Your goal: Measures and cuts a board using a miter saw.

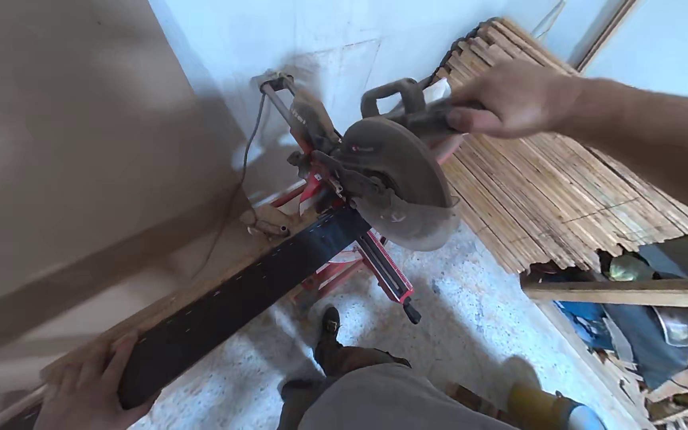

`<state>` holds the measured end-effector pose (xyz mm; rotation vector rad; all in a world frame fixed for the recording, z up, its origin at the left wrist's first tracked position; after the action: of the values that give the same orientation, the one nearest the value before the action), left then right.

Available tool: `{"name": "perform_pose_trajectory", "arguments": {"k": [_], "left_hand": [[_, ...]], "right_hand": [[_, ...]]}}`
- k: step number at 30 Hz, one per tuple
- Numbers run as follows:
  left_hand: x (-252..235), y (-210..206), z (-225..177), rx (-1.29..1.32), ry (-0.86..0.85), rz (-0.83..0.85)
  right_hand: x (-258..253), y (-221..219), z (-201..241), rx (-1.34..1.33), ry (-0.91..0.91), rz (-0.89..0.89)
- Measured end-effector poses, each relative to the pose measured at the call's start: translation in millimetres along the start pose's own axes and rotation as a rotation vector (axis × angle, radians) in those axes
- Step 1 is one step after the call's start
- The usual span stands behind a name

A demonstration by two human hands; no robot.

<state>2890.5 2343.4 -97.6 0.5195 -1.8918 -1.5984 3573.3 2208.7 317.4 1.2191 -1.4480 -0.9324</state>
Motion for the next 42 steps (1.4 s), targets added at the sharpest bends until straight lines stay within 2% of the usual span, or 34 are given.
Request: {"name": "perform_pose_trajectory", "arguments": {"k": [5,8,12,23,42], "left_hand": [[-3,1,-1,-0.04,-0.021,-0.061],[-5,4,1,-0.045,-0.043,-0.103],[-8,6,-3,-0.038,-0.028,-0.083],[-9,11,-7,-0.064,-0.037,-0.068],[-8,4,-6,-0.052,-0.051,-0.085]], "right_hand": [[87,-43,26,-0.05,-0.096,-0.133],[134,-89,46,-0.066,-0.14,-0.231],[165,-145,62,-0.058,-0.169,-0.347],[174,-174,70,-0.026,-0.176,-0.499],[124,-159,56,-0.023,-0.141,-0.524]]}}
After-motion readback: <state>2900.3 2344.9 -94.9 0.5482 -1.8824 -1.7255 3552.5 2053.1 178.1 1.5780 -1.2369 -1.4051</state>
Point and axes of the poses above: each hand's wrist, its own x-axis away from the middle knuckle, its own y-axis out of the back of the hand, z = x × y, the point moved 8 cm from there along -x, towards the middle knuckle, and after that the axes turned 5 degrees about -y, right-handed, at the moved point
